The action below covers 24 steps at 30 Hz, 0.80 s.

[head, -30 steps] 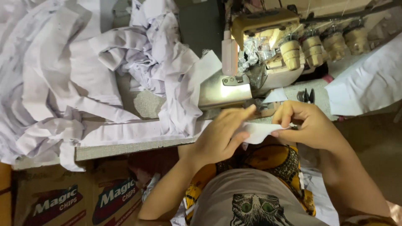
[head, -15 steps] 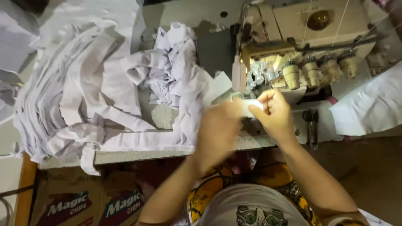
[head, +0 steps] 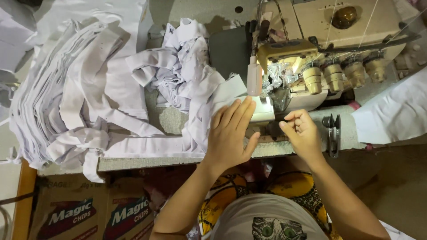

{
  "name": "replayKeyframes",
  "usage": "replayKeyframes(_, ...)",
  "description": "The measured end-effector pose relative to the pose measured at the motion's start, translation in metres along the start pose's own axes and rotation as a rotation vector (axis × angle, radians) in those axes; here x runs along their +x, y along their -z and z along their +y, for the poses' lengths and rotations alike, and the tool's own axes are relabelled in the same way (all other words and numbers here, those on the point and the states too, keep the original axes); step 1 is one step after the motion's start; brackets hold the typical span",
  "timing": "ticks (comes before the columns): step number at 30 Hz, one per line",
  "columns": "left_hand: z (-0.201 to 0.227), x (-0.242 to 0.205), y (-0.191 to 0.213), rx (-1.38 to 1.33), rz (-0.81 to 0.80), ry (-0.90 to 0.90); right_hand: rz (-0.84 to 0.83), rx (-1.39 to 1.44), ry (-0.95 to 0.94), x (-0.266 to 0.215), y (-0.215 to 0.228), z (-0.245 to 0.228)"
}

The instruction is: Folding and aligning small fabric strips at a sewing station

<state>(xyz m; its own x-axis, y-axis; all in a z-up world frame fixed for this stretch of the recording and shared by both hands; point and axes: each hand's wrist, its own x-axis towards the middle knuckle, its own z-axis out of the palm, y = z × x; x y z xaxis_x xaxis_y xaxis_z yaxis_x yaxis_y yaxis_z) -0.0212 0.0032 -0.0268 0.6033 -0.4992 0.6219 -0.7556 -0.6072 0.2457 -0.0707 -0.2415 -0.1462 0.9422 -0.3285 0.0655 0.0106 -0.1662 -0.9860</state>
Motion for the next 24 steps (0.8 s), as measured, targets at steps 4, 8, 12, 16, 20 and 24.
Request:
replayKeyframes(4,-0.006,0.001,0.001,-0.011,-0.012,-0.014,0.005,-0.039,0.009,-0.003,0.001,0.009)
replayKeyframes(8,-0.009,-0.004,0.005,-0.076,-0.029,-0.011,0.039,-0.115,0.065,-0.004,0.008,0.036)
replayKeyframes(12,-0.032,-0.030,0.045,-0.111,-0.168,0.152,0.033,-0.081,0.110,-0.015,0.005,0.005)
replayKeyframes(16,-0.083,-0.063,0.109,-0.037,-0.092,0.433,-0.019,-0.037,0.108,-0.014,0.004,0.006)
replayKeyframes(20,-0.124,-0.108,0.150,0.343,-0.498,0.755,-0.047,-0.073,0.093,-0.015,0.003,-0.006)
replayKeyframes(24,-0.175,-0.160,0.146,0.529,-0.352,0.779,-0.055,-0.081,0.099,-0.017,0.002,-0.009)
